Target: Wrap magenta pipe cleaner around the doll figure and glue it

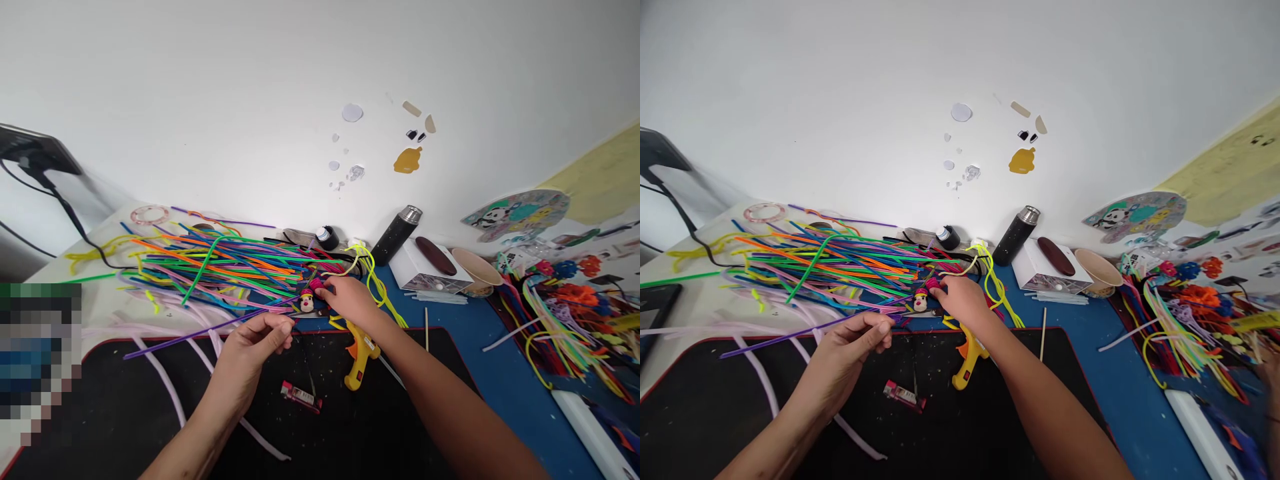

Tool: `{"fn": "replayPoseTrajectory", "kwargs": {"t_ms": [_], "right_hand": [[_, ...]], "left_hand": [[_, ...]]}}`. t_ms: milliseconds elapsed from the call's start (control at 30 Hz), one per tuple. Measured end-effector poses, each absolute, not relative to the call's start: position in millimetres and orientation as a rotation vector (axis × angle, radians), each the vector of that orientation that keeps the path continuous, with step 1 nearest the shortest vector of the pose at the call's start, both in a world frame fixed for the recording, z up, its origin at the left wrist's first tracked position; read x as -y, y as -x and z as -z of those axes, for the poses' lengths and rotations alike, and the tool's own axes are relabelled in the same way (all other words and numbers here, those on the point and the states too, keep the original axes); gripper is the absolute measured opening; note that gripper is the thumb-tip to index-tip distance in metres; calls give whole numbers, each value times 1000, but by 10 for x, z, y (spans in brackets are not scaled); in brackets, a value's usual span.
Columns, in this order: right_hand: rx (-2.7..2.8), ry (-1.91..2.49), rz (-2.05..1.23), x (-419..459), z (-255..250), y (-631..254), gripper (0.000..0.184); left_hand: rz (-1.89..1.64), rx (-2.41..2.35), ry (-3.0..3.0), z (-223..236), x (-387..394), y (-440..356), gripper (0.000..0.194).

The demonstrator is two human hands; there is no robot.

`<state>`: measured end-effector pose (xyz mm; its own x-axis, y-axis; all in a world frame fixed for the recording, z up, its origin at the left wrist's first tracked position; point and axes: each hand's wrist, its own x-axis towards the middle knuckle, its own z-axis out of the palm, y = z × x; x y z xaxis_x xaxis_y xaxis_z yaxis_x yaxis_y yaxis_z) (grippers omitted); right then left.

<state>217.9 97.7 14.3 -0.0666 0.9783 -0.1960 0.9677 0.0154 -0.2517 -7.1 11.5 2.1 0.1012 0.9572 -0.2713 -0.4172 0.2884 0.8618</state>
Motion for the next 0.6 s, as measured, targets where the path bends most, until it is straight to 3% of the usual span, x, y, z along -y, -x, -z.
{"fn": "replayPoseTrajectory", "kwargs": {"t_ms": [233, 433, 600], "right_hand": [[1967, 1995, -662, -987, -78, -2207, 25], [1638, 1723, -986, -685, -204, -2222, 50], [1060, 1317, -1457, -304, -189, -1995, 47]], "left_hand": [[-1191, -929, -703, -9, -107, 98, 41], [-1234, -875, -761, -30, -86, 95, 47], [-1269, -952, -1020, -12, -31, 47, 39]]}}
